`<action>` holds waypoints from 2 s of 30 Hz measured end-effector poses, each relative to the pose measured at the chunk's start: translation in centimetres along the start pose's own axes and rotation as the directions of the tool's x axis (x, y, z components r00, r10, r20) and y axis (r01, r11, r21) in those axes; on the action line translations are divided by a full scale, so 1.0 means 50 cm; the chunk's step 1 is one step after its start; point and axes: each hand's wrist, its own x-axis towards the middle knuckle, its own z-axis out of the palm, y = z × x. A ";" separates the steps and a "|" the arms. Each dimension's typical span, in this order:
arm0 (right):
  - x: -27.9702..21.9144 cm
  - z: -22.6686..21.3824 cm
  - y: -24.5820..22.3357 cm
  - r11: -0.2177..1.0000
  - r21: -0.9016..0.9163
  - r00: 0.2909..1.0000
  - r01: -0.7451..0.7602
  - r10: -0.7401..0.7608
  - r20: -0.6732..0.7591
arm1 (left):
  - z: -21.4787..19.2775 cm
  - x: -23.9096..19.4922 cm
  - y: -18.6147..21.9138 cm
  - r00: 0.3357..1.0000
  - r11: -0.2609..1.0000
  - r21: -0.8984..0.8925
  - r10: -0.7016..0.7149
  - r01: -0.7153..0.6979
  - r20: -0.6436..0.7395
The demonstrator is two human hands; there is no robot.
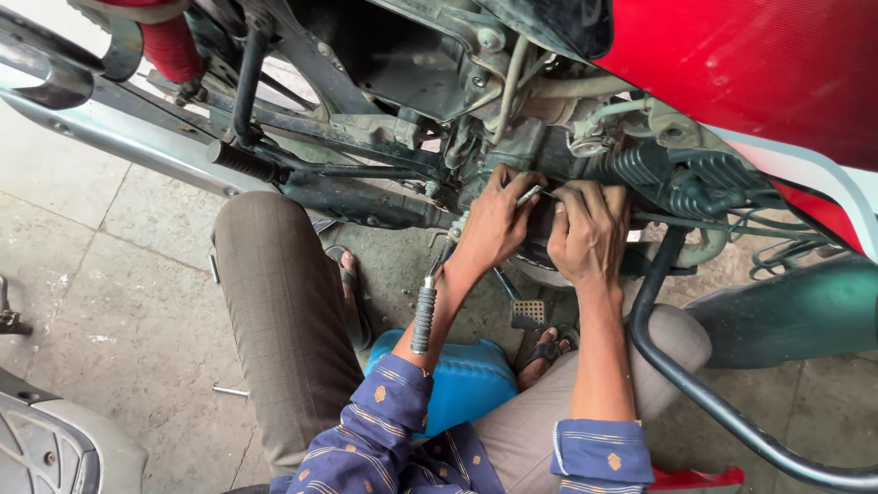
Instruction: The person sits on a low stool beside a red motorcycle and works on the engine area, using a screwdriver to loosen and adjust components and handling small parts by hand. They briefly reach to a wall-mounted tool board to retrieve a tool, then resume working on the engine.
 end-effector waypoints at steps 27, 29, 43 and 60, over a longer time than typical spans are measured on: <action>0.016 0.048 -0.024 0.988 -0.030 0.975 -0.149 0.141 -0.174 | 0.011 0.001 0.045 0.996 0.997 0.060 -0.050 0.055 -0.076; 0.026 0.034 -0.023 0.991 -0.027 0.977 -0.133 0.126 -0.172 | 0.012 0.003 0.039 0.996 0.998 0.057 -0.015 0.020 -0.088; 0.035 0.010 0.011 0.986 0.162 0.999 -0.040 0.040 0.004 | 0.019 0.009 0.022 0.995 0.992 0.122 0.025 -0.013 -0.094; 0.021 0.043 -0.012 0.994 0.092 0.970 -0.065 0.084 -0.227 | 0.022 0.009 -0.015 0.985 0.993 0.079 0.098 -0.087 -0.145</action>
